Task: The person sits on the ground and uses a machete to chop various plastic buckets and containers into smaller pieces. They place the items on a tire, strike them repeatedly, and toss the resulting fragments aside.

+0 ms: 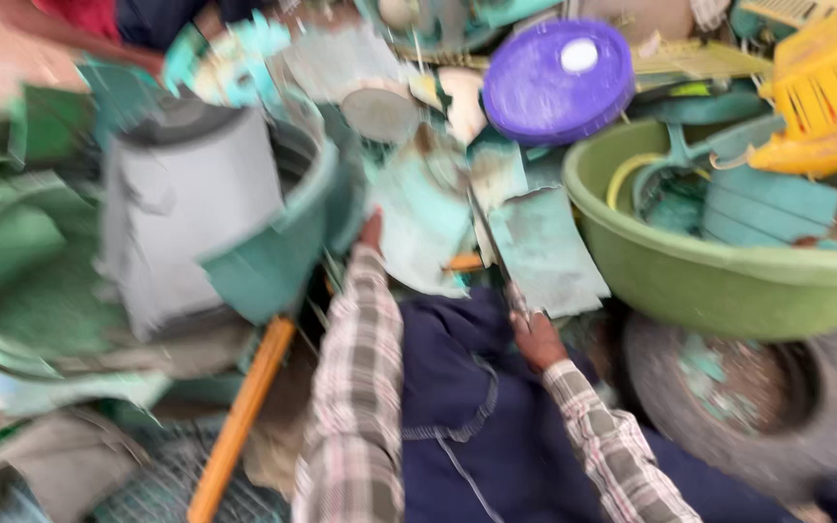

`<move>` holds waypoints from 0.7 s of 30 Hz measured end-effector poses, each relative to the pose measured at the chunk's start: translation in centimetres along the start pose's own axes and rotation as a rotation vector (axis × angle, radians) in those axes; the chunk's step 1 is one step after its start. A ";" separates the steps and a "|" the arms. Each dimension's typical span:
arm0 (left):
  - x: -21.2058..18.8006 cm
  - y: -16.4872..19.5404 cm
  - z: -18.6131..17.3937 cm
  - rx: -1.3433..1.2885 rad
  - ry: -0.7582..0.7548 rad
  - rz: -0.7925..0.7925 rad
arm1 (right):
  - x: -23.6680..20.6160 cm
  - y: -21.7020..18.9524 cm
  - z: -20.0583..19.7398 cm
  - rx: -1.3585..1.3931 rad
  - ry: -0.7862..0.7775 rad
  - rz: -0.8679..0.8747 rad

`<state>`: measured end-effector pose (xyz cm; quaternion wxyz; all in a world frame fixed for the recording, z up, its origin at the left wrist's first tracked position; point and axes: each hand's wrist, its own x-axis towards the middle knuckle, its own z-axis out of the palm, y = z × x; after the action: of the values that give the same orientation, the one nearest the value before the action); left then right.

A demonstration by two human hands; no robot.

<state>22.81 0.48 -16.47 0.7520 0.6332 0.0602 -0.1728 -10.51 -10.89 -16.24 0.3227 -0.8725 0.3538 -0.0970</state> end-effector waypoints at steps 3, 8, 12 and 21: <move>0.3 -0.2 -0.3 -0.025 0.017 -0.004 | -5.6 3.0 -2.1 0.307 -0.158 0.103; 1.0 -0.3 -0.6 -0.110 0.050 0.025 | -12.9 -0.9 -8.3 0.375 -0.079 0.041; 1.0 -0.6 -1.3 -0.239 0.013 0.056 | -12.3 -3.8 -13.6 0.167 0.327 -0.539; 0.4 -0.6 -2.4 -0.207 -0.088 -0.039 | -1.6 -2.9 -3.6 0.495 0.218 0.031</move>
<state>23.30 2.61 -17.63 0.8120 0.5425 0.0568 -0.2078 -11.51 -10.00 -11.46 0.4876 -0.7459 0.3653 -0.2690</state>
